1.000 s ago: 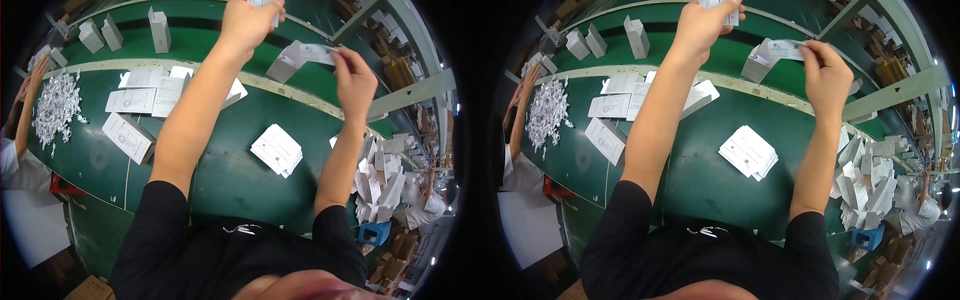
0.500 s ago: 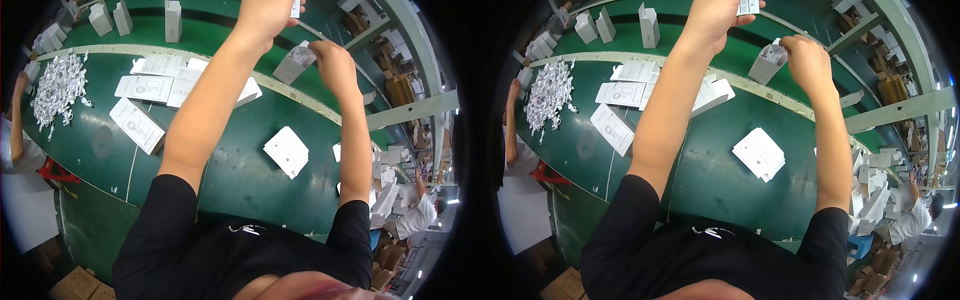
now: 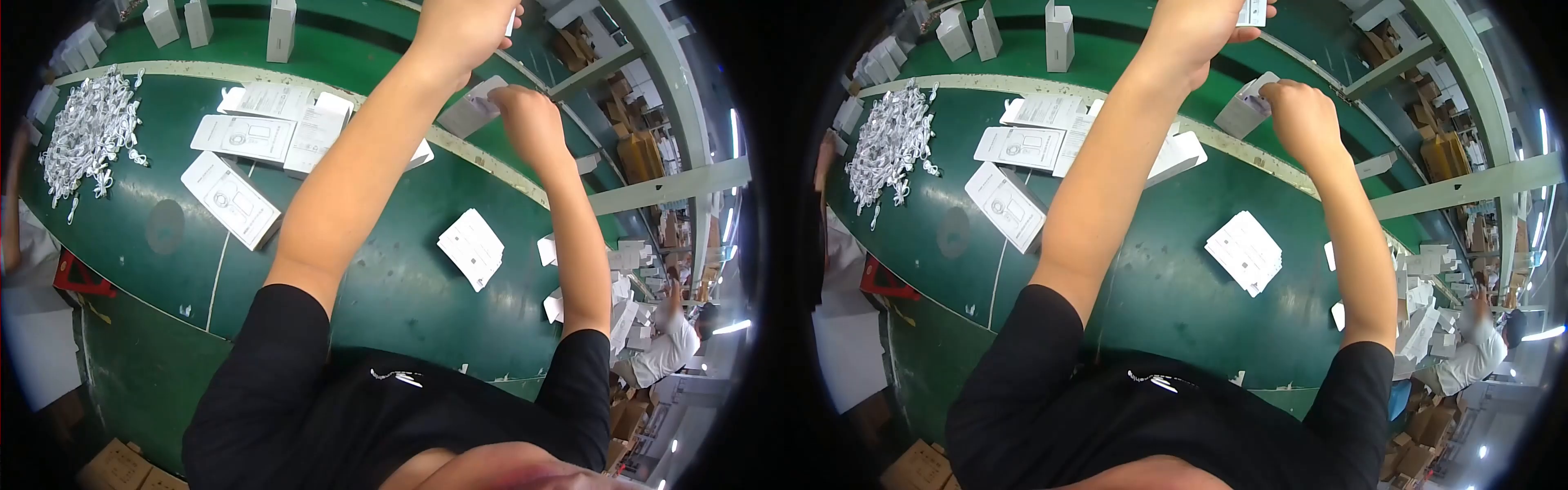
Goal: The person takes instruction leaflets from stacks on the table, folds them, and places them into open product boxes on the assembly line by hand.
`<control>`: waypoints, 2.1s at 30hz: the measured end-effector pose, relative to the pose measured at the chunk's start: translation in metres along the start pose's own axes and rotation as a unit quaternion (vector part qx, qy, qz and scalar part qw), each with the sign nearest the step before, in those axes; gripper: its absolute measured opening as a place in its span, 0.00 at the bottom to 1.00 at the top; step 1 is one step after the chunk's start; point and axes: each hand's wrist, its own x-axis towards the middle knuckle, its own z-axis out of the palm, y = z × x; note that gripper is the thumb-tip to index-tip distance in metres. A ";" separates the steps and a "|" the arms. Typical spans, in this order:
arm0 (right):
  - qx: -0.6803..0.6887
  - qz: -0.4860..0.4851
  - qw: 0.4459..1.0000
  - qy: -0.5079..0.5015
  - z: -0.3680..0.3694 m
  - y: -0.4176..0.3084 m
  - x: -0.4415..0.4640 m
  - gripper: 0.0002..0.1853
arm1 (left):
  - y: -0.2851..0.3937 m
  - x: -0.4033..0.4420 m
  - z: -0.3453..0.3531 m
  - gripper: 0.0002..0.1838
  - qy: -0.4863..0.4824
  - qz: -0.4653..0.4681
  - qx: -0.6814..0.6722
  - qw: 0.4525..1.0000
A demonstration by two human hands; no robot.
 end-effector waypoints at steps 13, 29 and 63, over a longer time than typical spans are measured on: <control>0.018 0.091 0.970 -0.225 0.014 -0.017 0.040 0.15 | 0.004 -0.006 0.005 0.20 -0.019 -0.013 0.039 0.999; 0.534 0.252 0.804 0.065 -0.119 -0.008 -0.121 0.16 | 0.031 -0.058 0.068 0.18 -0.072 0.036 0.174 0.981; 0.569 0.253 0.769 0.145 -0.144 -0.039 -0.295 0.13 | 0.057 -0.239 -0.003 0.14 -0.178 -0.159 0.367 0.899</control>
